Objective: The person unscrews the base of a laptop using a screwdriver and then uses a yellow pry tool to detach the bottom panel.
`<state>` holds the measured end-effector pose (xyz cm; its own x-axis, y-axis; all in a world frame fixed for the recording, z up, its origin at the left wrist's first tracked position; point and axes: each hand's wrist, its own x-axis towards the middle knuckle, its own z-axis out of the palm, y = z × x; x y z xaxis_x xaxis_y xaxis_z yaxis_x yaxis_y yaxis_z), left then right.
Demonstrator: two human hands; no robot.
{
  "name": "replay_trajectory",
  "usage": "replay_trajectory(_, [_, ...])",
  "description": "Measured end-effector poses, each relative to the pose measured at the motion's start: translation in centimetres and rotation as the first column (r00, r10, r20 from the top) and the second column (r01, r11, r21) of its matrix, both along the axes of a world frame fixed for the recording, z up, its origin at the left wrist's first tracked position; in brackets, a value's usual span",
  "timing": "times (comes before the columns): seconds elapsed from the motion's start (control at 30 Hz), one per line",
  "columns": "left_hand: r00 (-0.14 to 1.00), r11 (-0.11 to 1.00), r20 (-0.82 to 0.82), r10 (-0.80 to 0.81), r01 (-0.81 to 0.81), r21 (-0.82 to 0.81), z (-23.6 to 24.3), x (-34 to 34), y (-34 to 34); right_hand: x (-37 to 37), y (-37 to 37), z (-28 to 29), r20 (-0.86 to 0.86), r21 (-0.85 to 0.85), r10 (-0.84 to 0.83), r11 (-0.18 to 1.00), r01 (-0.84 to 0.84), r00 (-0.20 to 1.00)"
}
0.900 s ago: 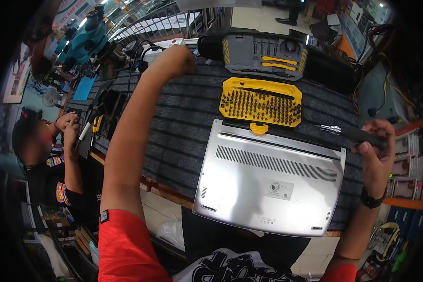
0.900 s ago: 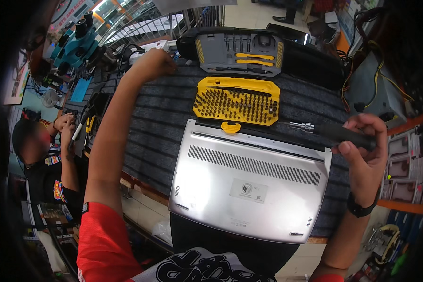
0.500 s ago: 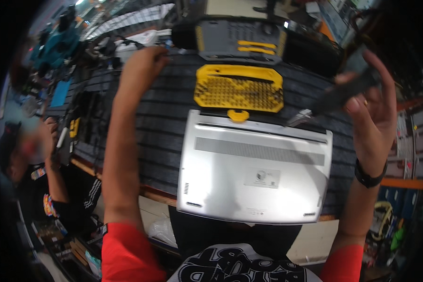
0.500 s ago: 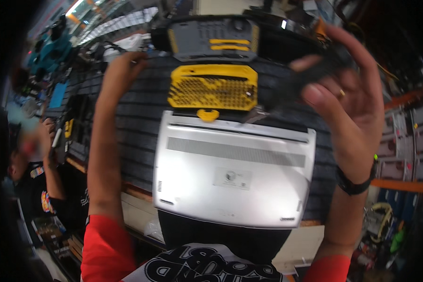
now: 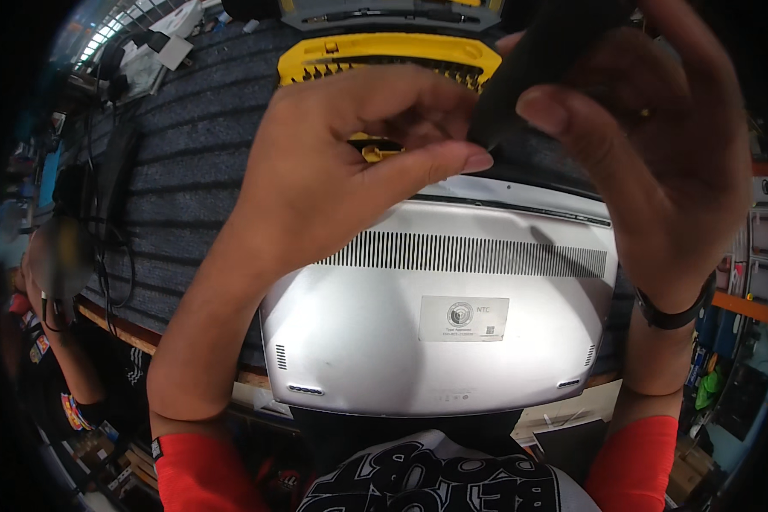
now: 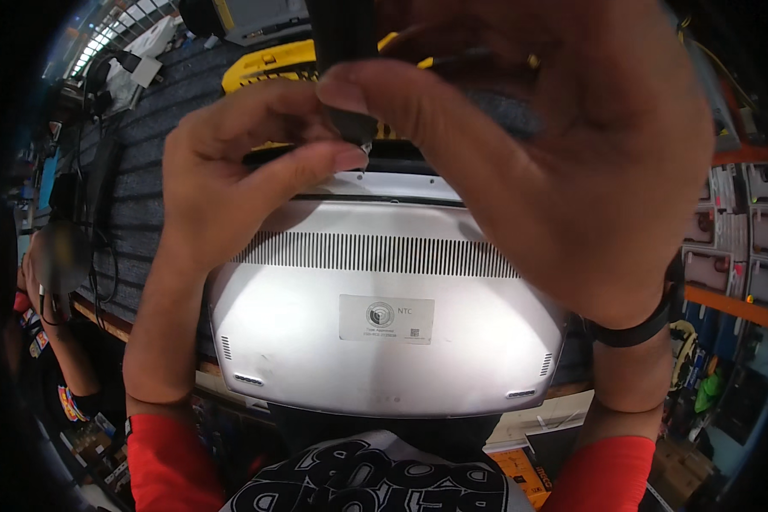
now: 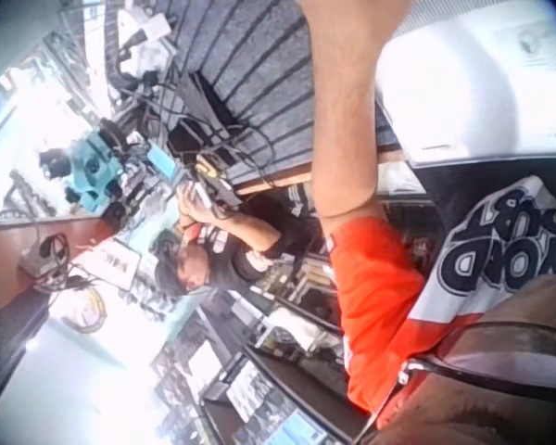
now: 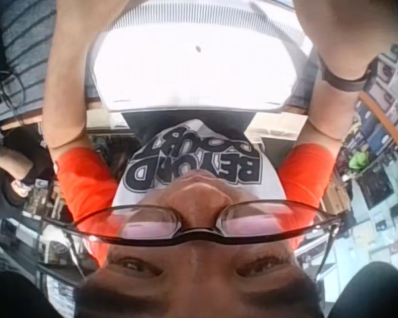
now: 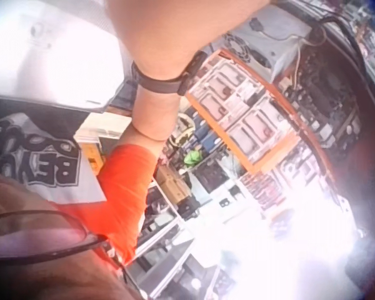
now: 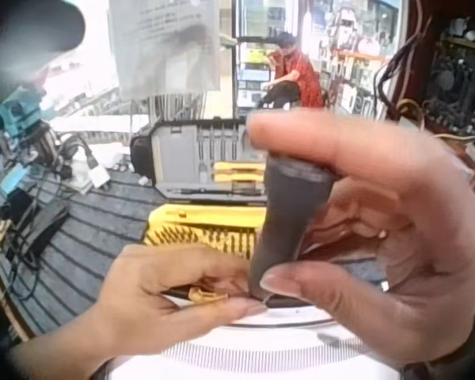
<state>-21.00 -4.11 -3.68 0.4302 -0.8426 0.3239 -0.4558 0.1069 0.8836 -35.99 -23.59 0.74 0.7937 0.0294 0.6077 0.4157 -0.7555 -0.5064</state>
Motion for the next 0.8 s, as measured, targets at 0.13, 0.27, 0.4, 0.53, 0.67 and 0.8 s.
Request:
replay_trajectory(0.13, [0.999, 1.0, 0.048, 0.006, -0.005, -0.031, -0.42, 0.21, 0.22, 0.01, -0.16, -0.36, 0.002, -0.004, -0.013, 1.0, 0.013, 1.0])
replay_trajectory(0.27, [0.994, 1.0, 0.108, 0.02, -0.02, -0.005, -0.51, 0.35, 0.4, 0.1, -0.09, -0.6, 0.0, -0.006, -0.012, 1.0, 0.012, 1.0])
replay_trajectory(0.4, [0.992, 1.0, 0.121, 0.017, -0.015, -0.022, -0.69, 0.54, 0.33, 0.2, -0.01, -0.84, -0.002, -0.01, -0.016, 1.0, 0.016, 1.0])
replay_trajectory(0.53, [0.989, 1.0, 0.145, -0.004, 0.004, 0.003, -0.75, 0.73, 0.33, 0.2, 0.08, -0.94, -0.002, -0.009, -0.019, 1.0, 0.019, 1.0])
replay_trajectory(0.67, [0.991, 1.0, 0.136, 0.0, 0.002, -0.014, -0.85, 0.74, 0.36, 0.24, 0.14, -0.99, -0.003, -0.014, -0.023, 1.0, 0.023, 1.0])
replay_trajectory(0.8, [0.991, 1.0, 0.137, -0.002, 0.004, -0.013, -0.91, 0.79, 0.42, 0.24, 0.21, -0.98, -0.004, -0.013, -0.025, 1.0, 0.025, 1.0])
